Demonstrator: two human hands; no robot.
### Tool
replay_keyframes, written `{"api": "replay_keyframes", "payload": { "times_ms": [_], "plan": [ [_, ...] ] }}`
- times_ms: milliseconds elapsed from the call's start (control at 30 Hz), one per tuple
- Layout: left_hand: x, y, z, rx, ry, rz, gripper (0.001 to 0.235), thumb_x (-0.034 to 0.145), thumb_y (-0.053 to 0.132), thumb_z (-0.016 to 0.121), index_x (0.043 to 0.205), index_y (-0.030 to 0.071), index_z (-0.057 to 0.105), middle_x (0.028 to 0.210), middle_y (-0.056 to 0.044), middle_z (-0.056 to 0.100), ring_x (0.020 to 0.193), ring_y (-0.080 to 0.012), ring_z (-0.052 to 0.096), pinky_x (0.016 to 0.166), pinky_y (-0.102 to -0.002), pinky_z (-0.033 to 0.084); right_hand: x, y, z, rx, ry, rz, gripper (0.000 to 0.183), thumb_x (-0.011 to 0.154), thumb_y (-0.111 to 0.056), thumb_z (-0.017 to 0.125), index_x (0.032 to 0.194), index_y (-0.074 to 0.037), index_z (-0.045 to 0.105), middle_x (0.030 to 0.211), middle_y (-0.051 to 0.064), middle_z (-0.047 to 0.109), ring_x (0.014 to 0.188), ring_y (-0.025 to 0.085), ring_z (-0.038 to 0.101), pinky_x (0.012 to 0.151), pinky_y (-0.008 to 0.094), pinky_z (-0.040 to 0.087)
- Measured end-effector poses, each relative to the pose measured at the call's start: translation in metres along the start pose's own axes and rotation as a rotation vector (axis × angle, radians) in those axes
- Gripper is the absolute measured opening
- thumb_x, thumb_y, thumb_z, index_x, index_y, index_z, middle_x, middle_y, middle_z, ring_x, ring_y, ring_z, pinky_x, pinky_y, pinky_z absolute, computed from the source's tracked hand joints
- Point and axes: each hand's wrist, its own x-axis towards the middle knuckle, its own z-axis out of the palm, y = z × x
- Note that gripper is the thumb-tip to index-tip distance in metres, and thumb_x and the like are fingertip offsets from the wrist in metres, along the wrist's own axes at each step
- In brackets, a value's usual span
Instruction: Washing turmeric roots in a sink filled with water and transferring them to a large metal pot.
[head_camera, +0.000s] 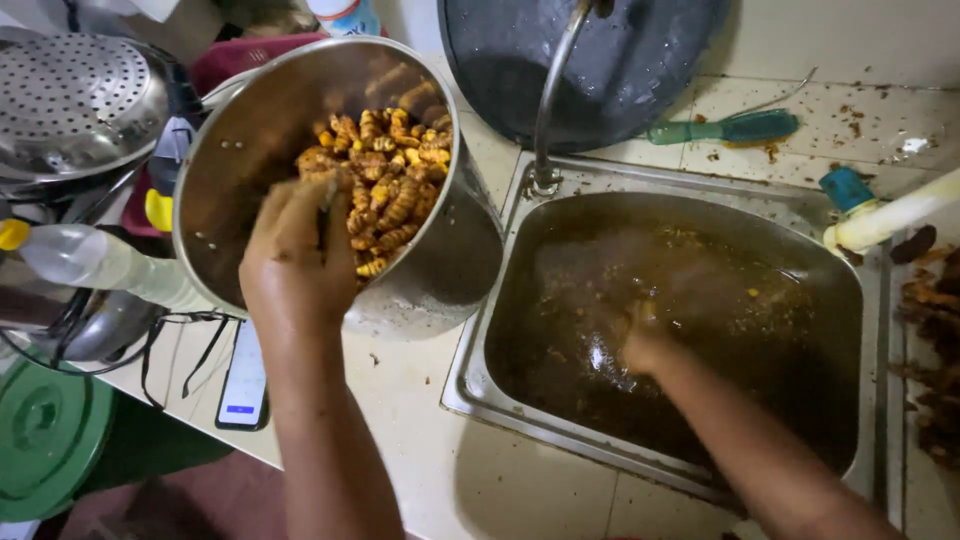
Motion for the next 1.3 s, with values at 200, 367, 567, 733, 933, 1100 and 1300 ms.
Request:
{"api": "replay_keyframes", "payload": {
  "times_ms": [200,367,567,733,933,1100,1300],
  "plan": [
    [-0.003,-0.006,0.001,-0.021,0.136,-0.029,0.006,0.094,0.015,0.079,0.099,0.017,0.077,0.092,-0.006,0.073,0.091,-0.0306,0.074,0.08,-0.039,0.059,-0.055,0.032,0.048,-0.895,0.082,-0.25,0.027,0.098,-0.009,0.057,0.122,-0.017,0.063,0.113,0.005,0.073,0.105,0.013,0.075,0.105,0.025,0.05],
    [-0.007,-0.003,-0.007,-0.042,0.083,-0.092,0.01,0.093,0.024,0.077,0.101,0.02,0.078,0.093,-0.004,0.075,0.092,-0.0278,0.074,0.08,-0.04,0.059,-0.051,0.042,0.003,-0.875,-0.038,0.112,0.028,0.09,-0.038,0.061,0.103,-0.015,0.069,0.112,0.013,0.075,0.111,0.028,0.071,0.102,0.04,0.048],
    [-0.011,-0.017,-0.005,-0.095,0.01,-0.048,0.012,0.092,0.022,0.076,0.102,0.015,0.077,0.089,-0.012,0.074,0.088,-0.0361,0.073,0.075,-0.048,0.058,-0.087,0.068,-0.036,-0.791,-0.116,0.61,0.063,0.08,-0.074,0.068,0.079,-0.012,0.077,0.112,0.023,0.076,0.118,0.046,0.066,0.099,0.059,0.045],
    [-0.017,-0.026,-0.004,-0.085,-0.042,-0.053,0.013,0.095,0.029,0.075,0.105,0.022,0.077,0.092,-0.007,0.075,0.092,-0.0321,0.072,0.077,-0.044,0.058,-0.138,-0.008,-0.039,0.293,-0.295,0.579,0.055,0.093,-0.06,0.05,0.122,-0.018,0.07,0.103,0.027,0.072,0.082,0.054,0.07,0.04,0.048,0.049],
    [-0.017,-0.018,-0.012,-0.07,-0.09,-0.111,0.014,0.095,0.029,0.073,0.105,0.021,0.077,0.094,-0.005,0.075,0.091,-0.0319,0.072,0.077,-0.044,0.058,-0.178,-0.056,-0.017,0.564,-0.379,0.193,0.069,0.096,-0.073,0.04,0.136,-0.019,0.058,0.117,0.027,0.068,0.094,0.052,0.07,0.054,0.054,0.06],
    [-0.016,-0.011,-0.015,-0.052,-0.128,-0.149,0.015,0.095,0.027,0.069,0.107,0.022,0.077,0.098,-0.004,0.075,0.092,-0.032,0.072,0.079,-0.045,0.058,-0.202,-0.085,0.012,0.729,-0.436,0.0,0.072,0.1,-0.064,0.049,0.15,-0.012,0.049,0.147,0.03,0.052,0.122,0.059,0.059,0.097,0.071,0.05],
    [-0.018,0.017,-0.034,-0.054,-0.058,-0.183,0.033,0.093,0.028,0.076,0.125,0.033,0.067,0.129,-0.004,0.058,0.098,-0.0432,0.07,0.086,-0.056,0.058,-0.223,-0.124,0.032,0.656,0.035,0.198,0.065,0.092,-0.031,0.032,0.155,-0.014,0.041,0.156,0.031,0.043,0.13,0.06,0.044,0.109,0.073,0.032]
  ]
}}
